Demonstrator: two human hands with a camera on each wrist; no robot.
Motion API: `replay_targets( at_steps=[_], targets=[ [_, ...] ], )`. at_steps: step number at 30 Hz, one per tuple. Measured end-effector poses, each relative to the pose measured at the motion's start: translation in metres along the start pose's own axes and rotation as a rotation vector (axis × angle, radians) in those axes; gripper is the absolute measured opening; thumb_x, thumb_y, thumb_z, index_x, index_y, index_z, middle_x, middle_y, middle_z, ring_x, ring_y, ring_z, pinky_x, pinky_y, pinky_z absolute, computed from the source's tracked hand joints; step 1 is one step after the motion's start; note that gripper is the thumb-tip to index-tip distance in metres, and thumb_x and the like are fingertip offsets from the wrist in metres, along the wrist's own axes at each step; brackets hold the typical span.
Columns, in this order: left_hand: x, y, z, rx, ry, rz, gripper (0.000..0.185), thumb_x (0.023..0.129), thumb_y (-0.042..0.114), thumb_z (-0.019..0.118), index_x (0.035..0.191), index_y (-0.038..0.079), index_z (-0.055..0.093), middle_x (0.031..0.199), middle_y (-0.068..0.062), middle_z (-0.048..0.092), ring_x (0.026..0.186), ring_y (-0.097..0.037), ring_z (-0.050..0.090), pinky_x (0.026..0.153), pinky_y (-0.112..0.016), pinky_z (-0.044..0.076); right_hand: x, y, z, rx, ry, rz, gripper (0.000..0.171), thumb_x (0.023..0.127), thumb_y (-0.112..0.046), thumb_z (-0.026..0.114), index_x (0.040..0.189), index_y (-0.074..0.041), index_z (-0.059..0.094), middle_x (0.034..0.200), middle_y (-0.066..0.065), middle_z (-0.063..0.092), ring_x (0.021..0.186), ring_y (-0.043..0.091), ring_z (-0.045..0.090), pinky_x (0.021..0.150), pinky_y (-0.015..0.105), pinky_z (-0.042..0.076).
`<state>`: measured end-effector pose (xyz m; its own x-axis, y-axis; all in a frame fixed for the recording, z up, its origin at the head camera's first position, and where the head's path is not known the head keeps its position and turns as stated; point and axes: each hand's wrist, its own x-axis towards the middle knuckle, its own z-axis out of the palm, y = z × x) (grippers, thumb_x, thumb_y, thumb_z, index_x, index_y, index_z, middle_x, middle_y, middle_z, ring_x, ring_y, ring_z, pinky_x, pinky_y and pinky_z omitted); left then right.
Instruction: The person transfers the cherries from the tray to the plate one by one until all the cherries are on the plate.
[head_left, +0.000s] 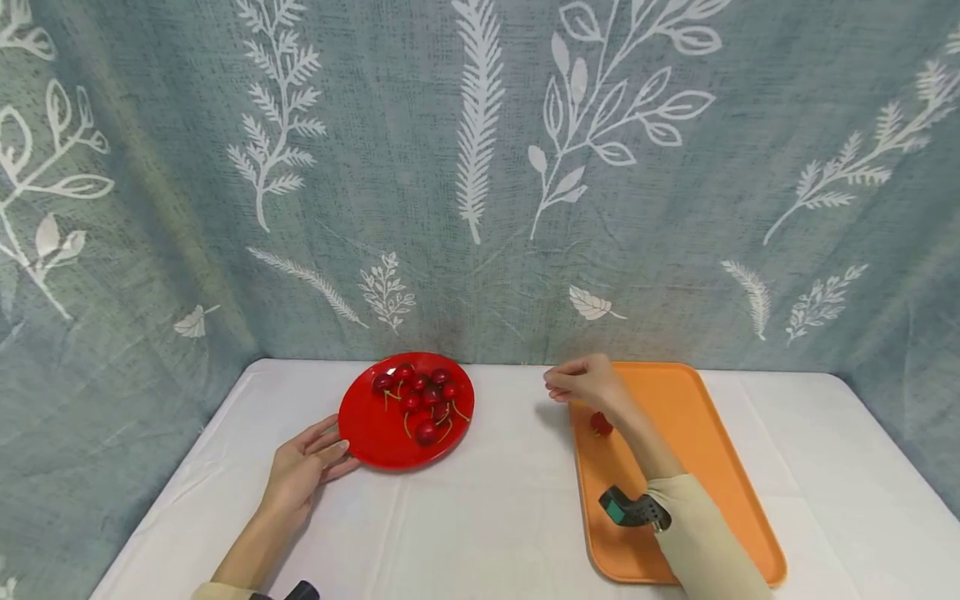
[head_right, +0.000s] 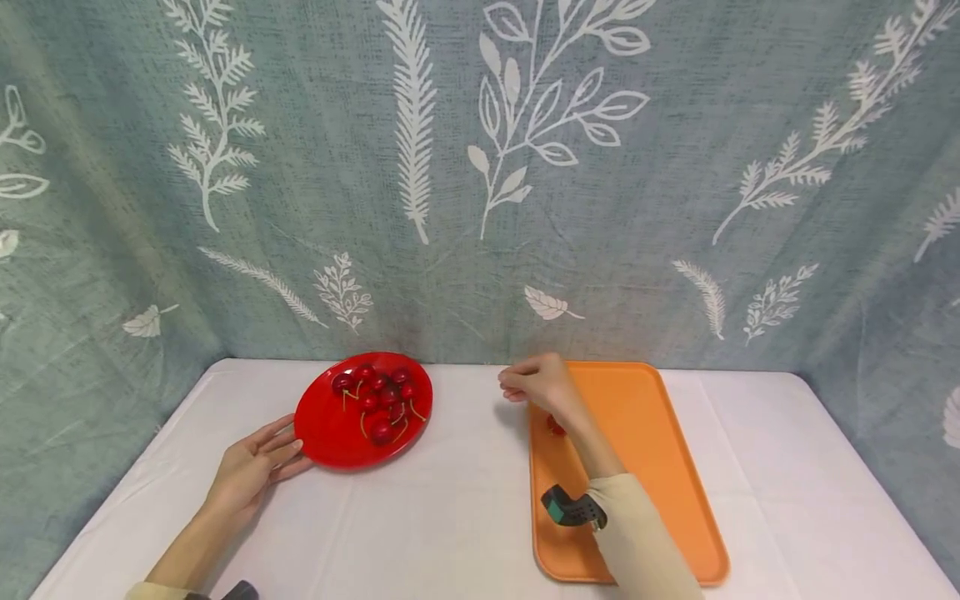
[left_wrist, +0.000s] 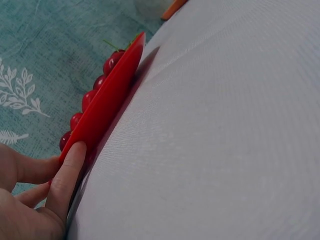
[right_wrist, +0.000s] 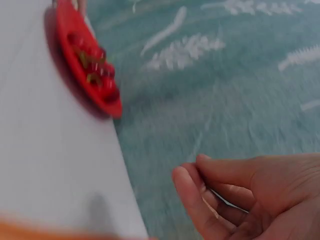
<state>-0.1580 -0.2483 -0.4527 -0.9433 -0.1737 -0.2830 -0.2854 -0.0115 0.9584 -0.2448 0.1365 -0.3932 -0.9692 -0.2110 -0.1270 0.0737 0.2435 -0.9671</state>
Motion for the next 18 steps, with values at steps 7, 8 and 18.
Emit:
replay_targets(
  at_steps=[7, 8, 18],
  targets=[
    [0.0, 0.002, 0.001, 0.006, 0.008, 0.006, 0.061, 0.099, 0.003, 0.053, 0.153, 0.0, 0.026, 0.147, -0.028, 0.038, 0.093, -0.01, 0.07, 0.08, -0.03, 0.058, -0.018, 0.016, -0.032, -0.095, 0.04, 0.052, 0.03, 0.094, -0.008, 0.064, 0.109, 0.018, 0.065, 0.084, 0.015, 0.073, 0.069, 0.011, 0.069, 0.069, 0.029, 0.061],
    [-0.001, 0.002, 0.001, 0.008, 0.009, 0.006, 0.061, 0.099, 0.003, 0.053, 0.153, 0.0, 0.026, 0.147, -0.028, 0.038, 0.093, -0.009, 0.07, 0.08, -0.03, 0.058, -0.02, 0.017, -0.035, -0.099, 0.044, 0.057, 0.03, 0.094, -0.009, 0.064, 0.108, 0.018, 0.065, 0.084, 0.016, 0.073, 0.068, 0.012, 0.069, 0.069, 0.03, 0.061],
    [-0.003, 0.001, 0.002, -0.011, 0.019, -0.002, 0.061, 0.099, 0.003, 0.053, 0.153, 0.0, 0.026, 0.147, -0.028, 0.038, 0.091, -0.007, 0.069, 0.08, -0.03, 0.058, -0.043, 0.029, -0.053, -0.125, -0.016, 0.17, 0.036, 0.096, -0.019, 0.064, 0.088, 0.015, 0.07, 0.067, 0.007, 0.07, 0.054, 0.009, 0.065, 0.055, 0.025, 0.059]
  ],
)
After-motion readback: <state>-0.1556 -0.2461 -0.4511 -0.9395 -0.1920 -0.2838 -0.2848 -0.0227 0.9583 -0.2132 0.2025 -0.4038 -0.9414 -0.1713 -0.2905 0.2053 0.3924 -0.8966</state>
